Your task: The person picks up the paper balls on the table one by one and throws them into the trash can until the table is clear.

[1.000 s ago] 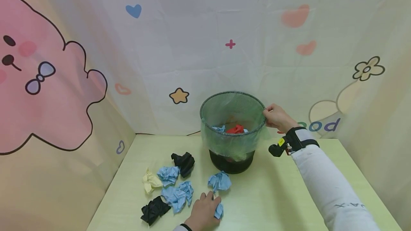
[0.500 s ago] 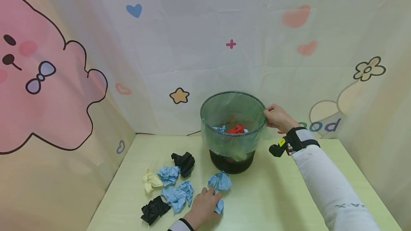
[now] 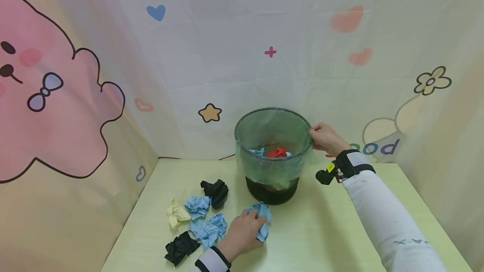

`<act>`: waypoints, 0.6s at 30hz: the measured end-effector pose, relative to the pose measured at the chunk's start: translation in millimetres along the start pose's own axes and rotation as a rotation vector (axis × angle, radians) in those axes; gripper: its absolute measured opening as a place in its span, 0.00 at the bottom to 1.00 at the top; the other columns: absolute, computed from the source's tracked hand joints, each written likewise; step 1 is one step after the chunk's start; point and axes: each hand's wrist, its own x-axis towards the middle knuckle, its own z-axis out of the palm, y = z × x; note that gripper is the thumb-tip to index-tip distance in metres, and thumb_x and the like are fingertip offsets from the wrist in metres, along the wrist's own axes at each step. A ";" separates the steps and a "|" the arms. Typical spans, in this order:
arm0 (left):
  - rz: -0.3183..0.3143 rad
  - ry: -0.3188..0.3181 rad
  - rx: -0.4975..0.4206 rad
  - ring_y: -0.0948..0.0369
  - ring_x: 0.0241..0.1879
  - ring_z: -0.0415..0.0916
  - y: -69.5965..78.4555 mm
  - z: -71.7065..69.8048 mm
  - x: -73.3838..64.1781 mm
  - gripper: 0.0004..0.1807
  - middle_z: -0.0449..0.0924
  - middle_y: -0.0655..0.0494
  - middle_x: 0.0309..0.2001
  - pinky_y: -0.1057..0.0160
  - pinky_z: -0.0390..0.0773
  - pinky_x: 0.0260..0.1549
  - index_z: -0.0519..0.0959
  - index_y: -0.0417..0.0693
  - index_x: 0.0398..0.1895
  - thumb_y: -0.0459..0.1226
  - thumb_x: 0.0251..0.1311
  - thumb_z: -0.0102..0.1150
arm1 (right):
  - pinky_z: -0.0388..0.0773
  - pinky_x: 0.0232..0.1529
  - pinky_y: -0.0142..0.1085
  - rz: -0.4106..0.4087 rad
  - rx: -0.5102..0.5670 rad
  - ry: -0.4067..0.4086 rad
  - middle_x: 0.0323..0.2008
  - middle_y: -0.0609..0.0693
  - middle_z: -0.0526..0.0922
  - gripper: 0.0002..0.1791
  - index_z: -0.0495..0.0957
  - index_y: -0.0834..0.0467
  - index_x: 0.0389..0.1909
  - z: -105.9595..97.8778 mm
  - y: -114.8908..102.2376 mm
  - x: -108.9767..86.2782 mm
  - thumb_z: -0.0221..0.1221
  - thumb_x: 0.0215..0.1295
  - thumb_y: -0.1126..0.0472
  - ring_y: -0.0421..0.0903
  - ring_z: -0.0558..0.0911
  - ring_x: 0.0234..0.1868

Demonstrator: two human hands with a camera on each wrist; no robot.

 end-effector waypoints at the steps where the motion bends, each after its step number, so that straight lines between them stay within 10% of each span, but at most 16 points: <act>1: 0.006 0.007 -0.002 0.59 0.33 0.68 0.3 -2.2 1.0 0.28 0.71 0.57 0.37 0.68 0.68 0.18 0.73 0.59 0.45 0.52 0.37 0.71 | 0.71 0.35 0.32 -0.003 0.000 -0.002 0.36 0.55 0.58 0.08 0.55 0.63 0.43 -0.1 0.3 0.5 0.38 0.69 0.63 0.46 0.66 0.31; 18: 0.102 0.062 -0.014 0.62 0.30 0.64 2.4 -53.8 19.1 0.28 0.68 0.57 0.35 0.71 0.67 0.23 0.74 0.56 0.46 0.52 0.39 0.70 | 0.71 0.34 0.30 -0.011 0.029 -0.008 0.35 0.55 0.59 0.07 0.55 0.63 0.42 0.6 0.8 1.3 0.38 0.69 0.63 0.44 0.66 0.29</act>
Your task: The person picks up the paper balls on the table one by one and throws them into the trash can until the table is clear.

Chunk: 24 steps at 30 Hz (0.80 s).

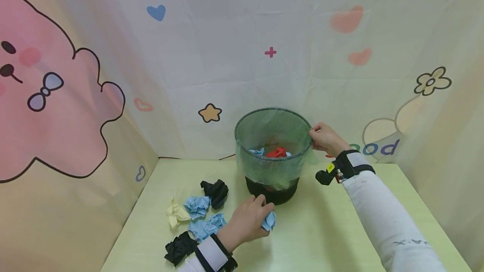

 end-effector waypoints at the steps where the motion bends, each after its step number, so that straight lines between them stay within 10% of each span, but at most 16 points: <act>1: 0.007 0.009 0.005 0.62 0.30 0.63 0.0 -3.3 1.0 0.28 0.68 0.58 0.35 0.72 0.66 0.23 0.73 0.56 0.45 0.52 0.39 0.70 | 0.71 0.34 0.30 0.002 0.003 0.000 0.35 0.55 0.59 0.07 0.55 0.63 0.42 0.1 0.2 0.3 0.38 0.69 0.63 0.44 0.66 0.29; 24: 0.128 0.150 0.055 0.62 0.30 0.65 -4.3 -67.9 30.4 0.25 0.71 0.58 0.36 0.73 0.66 0.17 0.75 0.58 0.44 0.50 0.40 0.70 | 0.71 0.34 0.32 -0.012 -0.018 0.011 0.34 0.54 0.58 0.05 0.56 0.62 0.40 -1.0 2.7 1.8 0.37 0.69 0.63 0.44 0.66 0.29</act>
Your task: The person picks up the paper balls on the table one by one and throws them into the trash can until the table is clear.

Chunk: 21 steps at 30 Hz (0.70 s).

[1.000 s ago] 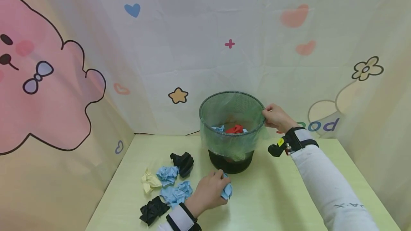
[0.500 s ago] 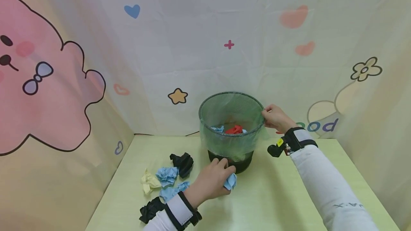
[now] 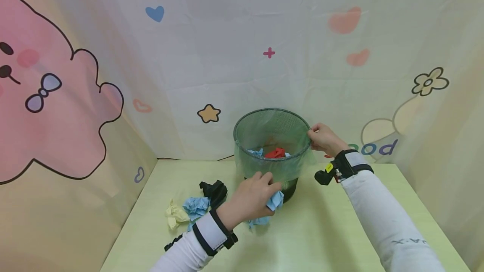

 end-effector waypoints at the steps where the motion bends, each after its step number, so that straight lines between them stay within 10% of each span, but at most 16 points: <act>1: 0.001 -0.008 0.002 0.62 0.30 0.65 -0.8 -3.0 2.0 0.25 0.71 0.58 0.37 0.73 0.66 0.17 0.75 0.58 0.45 0.50 0.40 0.70 | 0.71 0.33 0.31 0.002 -0.002 0.003 0.34 0.54 0.59 0.05 0.56 0.62 0.39 -0.1 -0.3 0.1 0.37 0.69 0.63 0.44 0.66 0.29; 21: -0.020 -0.044 -0.007 0.60 0.34 0.67 -28.4 -46.4 30.0 0.28 0.71 0.56 0.41 0.70 0.73 0.24 0.74 0.56 0.50 0.49 0.43 0.69 | 0.70 0.31 0.31 0.018 0.009 -0.007 0.33 0.54 0.58 0.04 0.56 0.62 0.39 1.1 -4.7 -2.4 0.37 0.69 0.65 0.44 0.65 0.29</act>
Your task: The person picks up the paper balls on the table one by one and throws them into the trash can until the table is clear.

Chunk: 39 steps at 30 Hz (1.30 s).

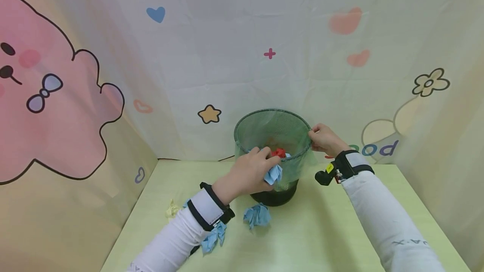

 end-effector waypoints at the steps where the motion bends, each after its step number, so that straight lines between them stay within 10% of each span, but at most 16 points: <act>1: -0.004 0.000 0.000 0.60 0.34 0.66 -1.5 -1.0 1.8 0.29 0.71 0.56 0.41 0.70 0.72 0.24 0.74 0.56 0.50 0.49 0.43 0.70 | 0.70 0.31 0.31 0.001 0.001 0.000 0.33 0.54 0.58 0.04 0.56 0.62 0.40 0.1 0.0 -0.3 0.37 0.69 0.64 0.44 0.66 0.29; 39: -0.156 -0.154 -0.061 0.57 0.44 0.68 -42.3 -12.6 74.3 0.31 0.69 0.52 0.52 0.62 0.77 0.39 0.67 0.56 0.60 0.49 0.51 0.63 | 0.71 0.31 0.30 0.002 0.015 0.003 0.35 0.55 0.60 0.06 0.57 0.63 0.41 -1.2 1.6 0.8 0.38 0.68 0.64 0.43 0.67 0.28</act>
